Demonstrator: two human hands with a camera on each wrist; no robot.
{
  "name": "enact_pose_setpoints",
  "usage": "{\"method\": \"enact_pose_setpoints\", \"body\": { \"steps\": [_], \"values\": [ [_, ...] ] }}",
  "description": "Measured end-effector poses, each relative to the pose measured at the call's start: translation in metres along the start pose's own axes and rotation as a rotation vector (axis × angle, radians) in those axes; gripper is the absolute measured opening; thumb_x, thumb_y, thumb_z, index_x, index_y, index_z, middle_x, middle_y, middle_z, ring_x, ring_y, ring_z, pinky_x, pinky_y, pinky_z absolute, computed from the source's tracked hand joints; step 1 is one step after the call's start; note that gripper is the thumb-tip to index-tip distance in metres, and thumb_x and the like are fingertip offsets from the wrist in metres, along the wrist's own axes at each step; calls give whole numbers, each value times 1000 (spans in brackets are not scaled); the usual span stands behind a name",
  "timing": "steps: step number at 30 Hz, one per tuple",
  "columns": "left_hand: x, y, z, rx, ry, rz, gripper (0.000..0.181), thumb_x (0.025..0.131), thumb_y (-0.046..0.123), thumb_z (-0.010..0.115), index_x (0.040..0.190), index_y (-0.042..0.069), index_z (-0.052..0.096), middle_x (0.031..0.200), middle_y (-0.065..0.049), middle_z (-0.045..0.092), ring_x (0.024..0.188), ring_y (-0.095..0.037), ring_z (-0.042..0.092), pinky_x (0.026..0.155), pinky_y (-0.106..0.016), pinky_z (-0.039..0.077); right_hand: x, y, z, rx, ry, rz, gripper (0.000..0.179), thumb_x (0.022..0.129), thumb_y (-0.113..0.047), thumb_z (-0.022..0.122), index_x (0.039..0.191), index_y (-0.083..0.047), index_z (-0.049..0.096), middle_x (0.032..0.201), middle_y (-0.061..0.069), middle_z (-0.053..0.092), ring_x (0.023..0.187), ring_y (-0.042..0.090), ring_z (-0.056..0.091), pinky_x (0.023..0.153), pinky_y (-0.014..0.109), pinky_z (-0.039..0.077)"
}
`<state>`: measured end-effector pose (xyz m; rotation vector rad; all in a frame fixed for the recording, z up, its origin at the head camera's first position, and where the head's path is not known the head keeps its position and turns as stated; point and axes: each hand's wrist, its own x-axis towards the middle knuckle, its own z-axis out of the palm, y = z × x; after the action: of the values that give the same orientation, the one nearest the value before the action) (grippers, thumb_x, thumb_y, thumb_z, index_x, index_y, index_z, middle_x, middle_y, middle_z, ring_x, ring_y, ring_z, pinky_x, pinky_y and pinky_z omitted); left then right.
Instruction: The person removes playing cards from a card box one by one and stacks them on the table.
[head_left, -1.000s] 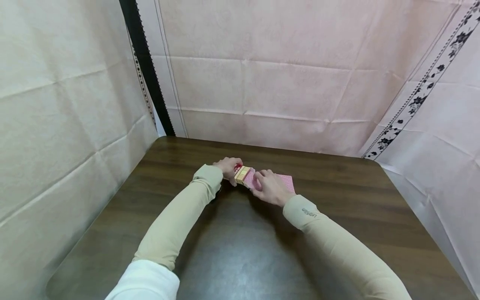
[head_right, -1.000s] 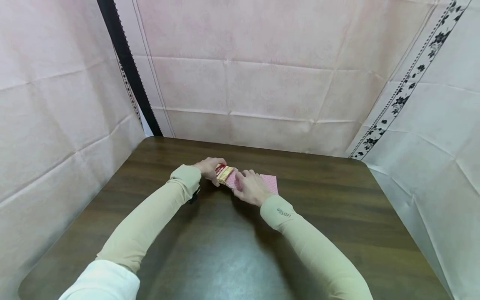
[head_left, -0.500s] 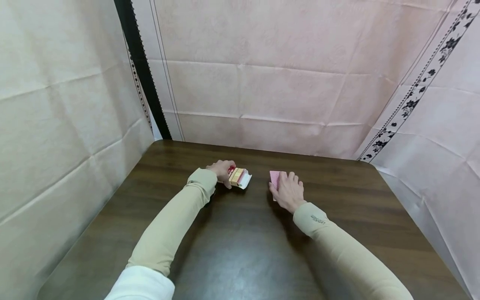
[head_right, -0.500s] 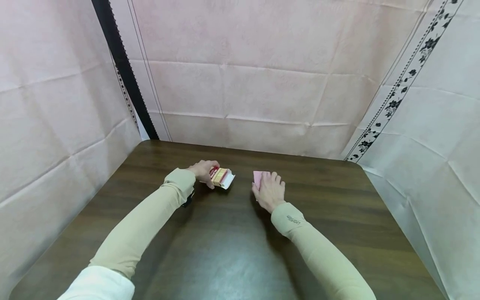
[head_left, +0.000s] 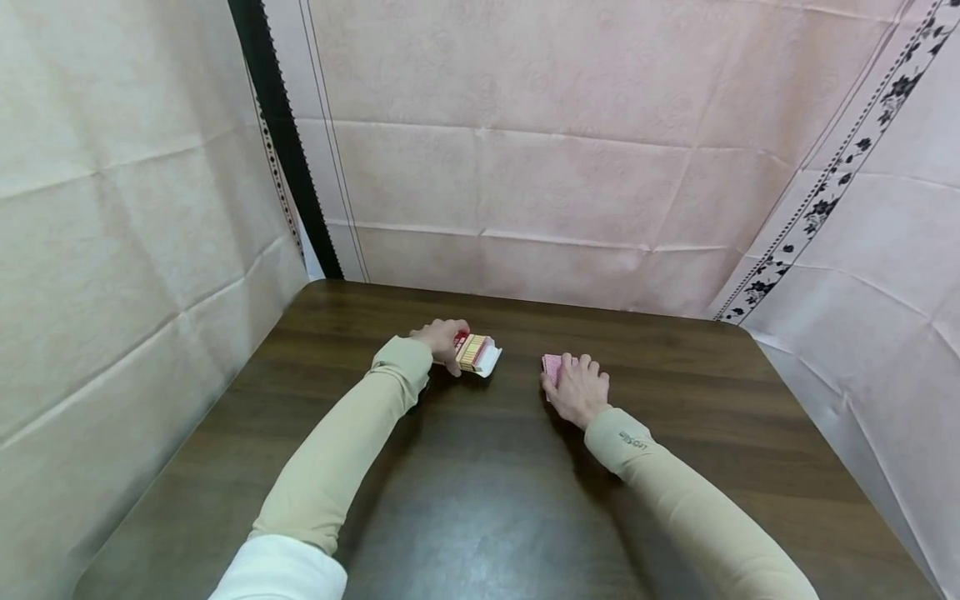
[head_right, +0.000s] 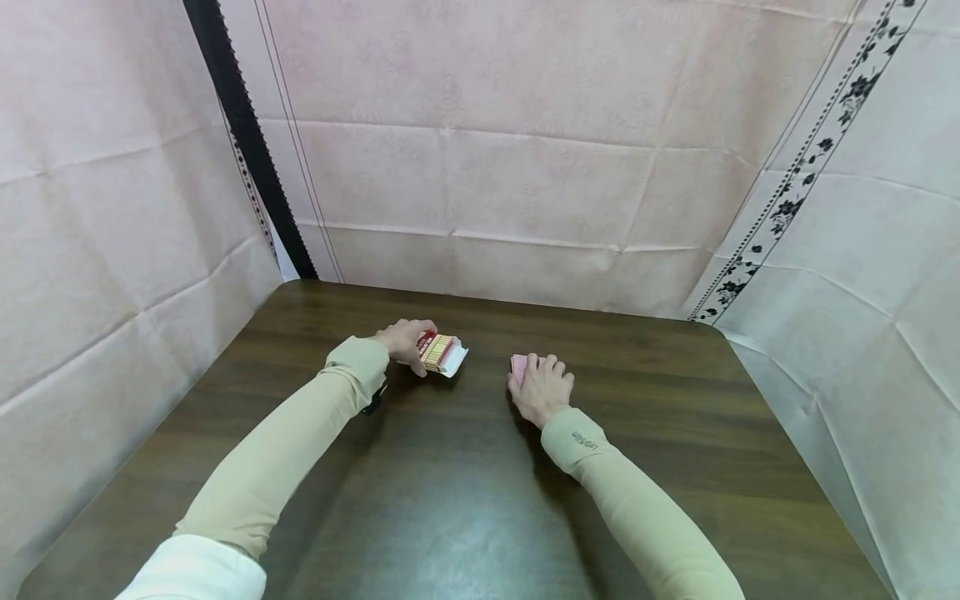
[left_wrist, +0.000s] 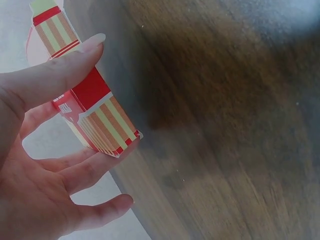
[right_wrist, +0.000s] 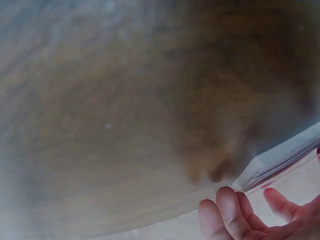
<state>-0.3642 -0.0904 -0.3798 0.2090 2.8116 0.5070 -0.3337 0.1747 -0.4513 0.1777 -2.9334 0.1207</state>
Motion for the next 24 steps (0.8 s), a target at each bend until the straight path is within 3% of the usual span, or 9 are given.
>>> {"method": "enact_pose_setpoints", "body": {
  "steps": [6,14,16,20,22,24],
  "values": [
    [3,-2,2,-6,2,0,78,65,17,89,132,22,49,126,-7,54,111,-28,51,96,-56,37,-1,-1,0,-49,-55,-16,62,92,-59,46,115,-2,51,103,25,54,97,42,54,78,56,44],
    [8,4,3,2,3,8,79,65,16,89,132,23,49,127,-7,54,112,-29,51,97,-56,37,-1,0,-10,-81,-19,-61,64,94,-61,41,118,-3,55,106,25,58,99,41,55,80,56,45],
    [7,6,4,9,-1,15,79,65,16,89,132,23,49,127,-7,55,112,-29,51,97,-56,37,0,-2,-13,-67,21,-127,57,97,-56,41,116,-5,57,107,23,58,102,40,54,83,55,45],
    [6,10,5,37,-1,39,75,65,14,89,130,23,51,125,-8,57,111,-29,53,95,-55,38,4,-14,-20,51,101,-376,36,99,-39,49,113,-10,63,109,16,59,105,34,55,83,50,47],
    [7,12,6,49,4,51,74,65,13,88,128,23,52,123,-8,58,110,-29,54,94,-54,39,6,-25,-24,116,110,-496,29,98,-32,53,114,-12,66,111,13,60,106,30,56,85,48,49],
    [9,14,7,54,7,65,73,65,12,88,127,23,53,122,-8,59,109,-28,55,93,-53,39,6,-36,-26,151,98,-556,28,97,-27,55,119,-14,66,116,14,60,107,29,56,88,46,51]
  ]
}}
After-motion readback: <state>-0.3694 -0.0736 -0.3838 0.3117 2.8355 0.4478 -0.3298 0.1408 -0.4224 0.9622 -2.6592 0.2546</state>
